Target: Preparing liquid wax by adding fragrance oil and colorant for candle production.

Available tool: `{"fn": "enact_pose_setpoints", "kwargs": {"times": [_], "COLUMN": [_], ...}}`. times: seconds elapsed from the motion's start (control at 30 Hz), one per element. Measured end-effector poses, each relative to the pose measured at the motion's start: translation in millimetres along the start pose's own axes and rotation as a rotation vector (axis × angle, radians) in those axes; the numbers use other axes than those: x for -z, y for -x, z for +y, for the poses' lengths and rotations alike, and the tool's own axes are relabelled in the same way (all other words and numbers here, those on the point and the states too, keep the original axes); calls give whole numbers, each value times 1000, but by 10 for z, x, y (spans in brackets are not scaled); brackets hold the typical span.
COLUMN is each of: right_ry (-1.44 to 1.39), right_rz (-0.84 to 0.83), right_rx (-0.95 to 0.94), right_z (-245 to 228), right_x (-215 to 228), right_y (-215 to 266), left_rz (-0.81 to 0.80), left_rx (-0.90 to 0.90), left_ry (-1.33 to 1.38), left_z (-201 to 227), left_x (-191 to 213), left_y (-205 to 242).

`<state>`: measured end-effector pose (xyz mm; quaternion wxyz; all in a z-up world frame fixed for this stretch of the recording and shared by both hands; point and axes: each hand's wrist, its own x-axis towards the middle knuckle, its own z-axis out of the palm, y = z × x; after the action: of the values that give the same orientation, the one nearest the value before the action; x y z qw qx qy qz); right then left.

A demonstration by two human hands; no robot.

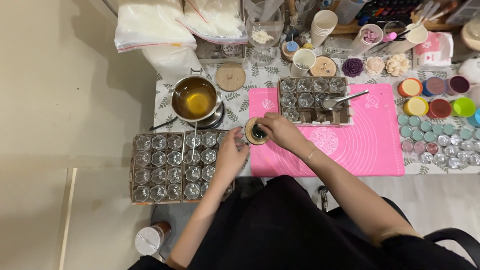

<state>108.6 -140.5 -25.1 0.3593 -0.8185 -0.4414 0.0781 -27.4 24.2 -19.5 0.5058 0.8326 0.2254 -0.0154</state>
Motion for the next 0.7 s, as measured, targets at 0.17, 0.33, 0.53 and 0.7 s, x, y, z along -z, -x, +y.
{"fn": "enact_pose_setpoints", "kwargs": {"times": [0.17,0.33,0.53,0.7], "right_ry": [44,42,-2,28], "right_rz": [-29,-50,-59,-107], "right_rx": [-1,-31,31,20], "right_z": [28,9,178,194], "right_x": [-20,35,-42,-17], "right_y": [-40,-66,-90,-107], "left_rz": [36,74,116,147], "left_rx": [0,27,19,35], "left_ry": [22,42,10,33], "left_z": [67,78,110,115], "left_x": [7,-72,-150,-182], "left_y": [28,71,70,87]}}
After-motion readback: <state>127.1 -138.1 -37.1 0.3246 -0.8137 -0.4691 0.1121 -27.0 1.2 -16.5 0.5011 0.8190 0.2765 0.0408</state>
